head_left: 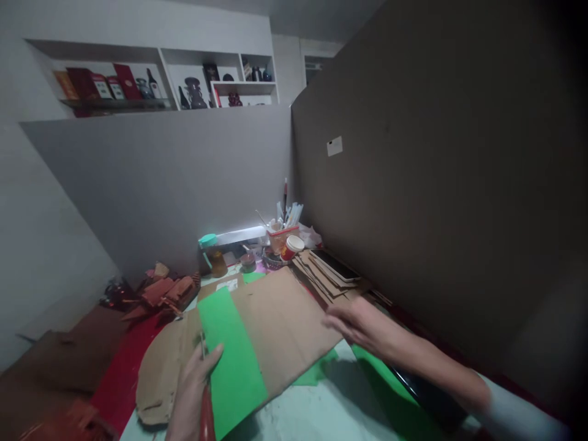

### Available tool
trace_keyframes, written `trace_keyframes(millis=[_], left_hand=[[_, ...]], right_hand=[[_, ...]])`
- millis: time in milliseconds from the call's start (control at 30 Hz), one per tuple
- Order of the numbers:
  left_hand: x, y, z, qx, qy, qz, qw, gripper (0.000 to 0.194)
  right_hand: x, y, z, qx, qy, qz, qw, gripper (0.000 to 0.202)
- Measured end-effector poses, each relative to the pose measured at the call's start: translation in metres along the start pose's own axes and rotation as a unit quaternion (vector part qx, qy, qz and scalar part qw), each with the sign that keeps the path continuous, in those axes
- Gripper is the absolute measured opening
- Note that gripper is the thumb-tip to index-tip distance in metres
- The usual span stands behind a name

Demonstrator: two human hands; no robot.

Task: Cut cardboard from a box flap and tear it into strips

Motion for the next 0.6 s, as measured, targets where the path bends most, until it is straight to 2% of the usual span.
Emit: trace_keyframes(millis=[100,200,267,333,400,467,533,600], left_hand=[[-0.001,0.005,0.001,-0.013,0.003,0.001,1.000,0.036],[-0.002,0.011,0.001,-0.033,0.014,0.003,0.999,0.035],[-0.001,0.015,-0.001,-0.044,0.025,-0.002,0.999,0.034],[-0.001,0.016,-0.002,-0.054,0.020,-0.008,0.998,0.039],[-0.001,0.016,-0.003,-0.061,0.016,-0.015,0.998,0.044],[-0.002,0.017,-0.003,-0.069,0.016,-0.026,0.997,0.045],[-0.003,0.021,-0.005,-0.088,0.016,-0.041,0.995,0.049],[-0.005,0.031,-0.011,-0.123,0.014,-0.057,0.991,0.058]], right_hand=[[0.018,-0.012,0.045,0.043,0.019,0.012,0.999,0.036],[0.030,-0.011,0.080,0.059,0.039,0.045,0.996,0.025],[0.032,-0.002,0.095,0.038,0.050,0.083,0.995,0.025],[0.025,0.013,0.100,-0.021,0.046,0.128,0.991,0.026],[0.009,0.030,0.088,-0.115,0.024,0.164,0.979,0.025],[-0.013,0.042,0.058,-0.218,-0.004,0.184,0.958,0.026],[-0.032,0.042,0.026,-0.265,-0.028,0.187,0.945,0.030],[-0.045,0.039,0.003,-0.283,-0.044,0.186,0.940,0.029]])
Point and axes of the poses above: each hand's wrist, its own z-axis towards the middle knuckle, its own y-axis out of the palm, x = y × z, the point moved 9 cm from there along z, towards the middle knuckle, and after that the axes turned 4 degrees about -y, right-handed, at the moved point
